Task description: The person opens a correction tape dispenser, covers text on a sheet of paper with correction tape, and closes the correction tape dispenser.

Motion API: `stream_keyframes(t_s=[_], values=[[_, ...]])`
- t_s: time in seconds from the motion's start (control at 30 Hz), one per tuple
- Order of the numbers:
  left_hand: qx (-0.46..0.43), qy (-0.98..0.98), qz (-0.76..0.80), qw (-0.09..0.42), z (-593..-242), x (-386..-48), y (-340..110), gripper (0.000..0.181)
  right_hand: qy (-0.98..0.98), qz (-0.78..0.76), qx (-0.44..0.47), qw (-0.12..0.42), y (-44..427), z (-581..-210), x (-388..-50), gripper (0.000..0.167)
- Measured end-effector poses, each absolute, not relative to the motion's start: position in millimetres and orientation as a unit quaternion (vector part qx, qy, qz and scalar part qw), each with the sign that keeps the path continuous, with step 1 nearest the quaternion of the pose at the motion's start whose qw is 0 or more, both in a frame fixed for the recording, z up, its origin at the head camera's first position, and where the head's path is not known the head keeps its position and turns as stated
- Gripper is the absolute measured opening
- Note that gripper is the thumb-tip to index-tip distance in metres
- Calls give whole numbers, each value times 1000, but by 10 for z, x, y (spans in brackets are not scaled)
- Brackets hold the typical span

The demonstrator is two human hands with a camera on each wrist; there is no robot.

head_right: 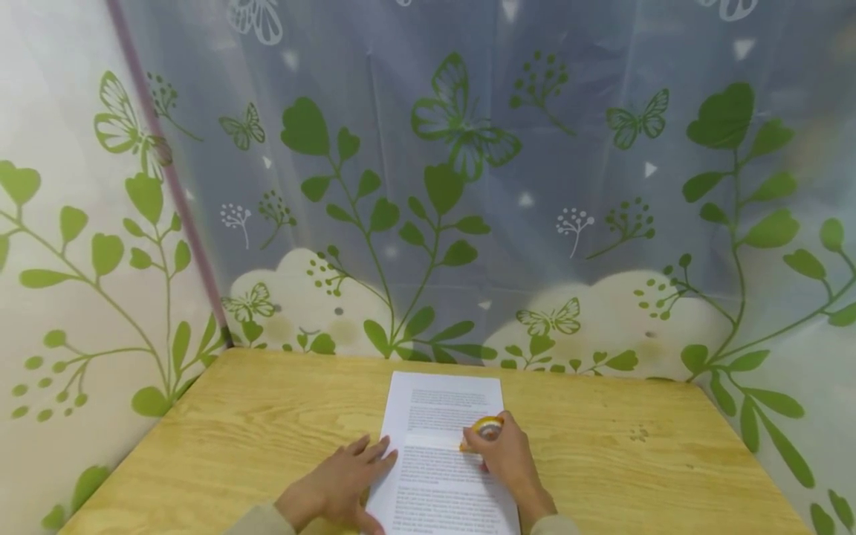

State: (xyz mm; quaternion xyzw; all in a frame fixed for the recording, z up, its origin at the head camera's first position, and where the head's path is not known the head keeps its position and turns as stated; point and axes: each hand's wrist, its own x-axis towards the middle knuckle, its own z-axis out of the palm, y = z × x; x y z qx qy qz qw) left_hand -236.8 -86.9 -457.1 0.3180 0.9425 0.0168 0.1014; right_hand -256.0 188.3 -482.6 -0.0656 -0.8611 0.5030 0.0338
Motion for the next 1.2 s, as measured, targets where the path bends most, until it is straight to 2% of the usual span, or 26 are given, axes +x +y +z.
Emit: stream_keyframes(t_s=[0.47,1.2], values=[[322,942,21,96,-4562,-2346,-872,105,-861,503,-75,27,1967,-4829,-2551,49],[322,940,31,105,-4557,-2362,-872,104,-862,499,-82,43,2119,-4840,-2512,42]])
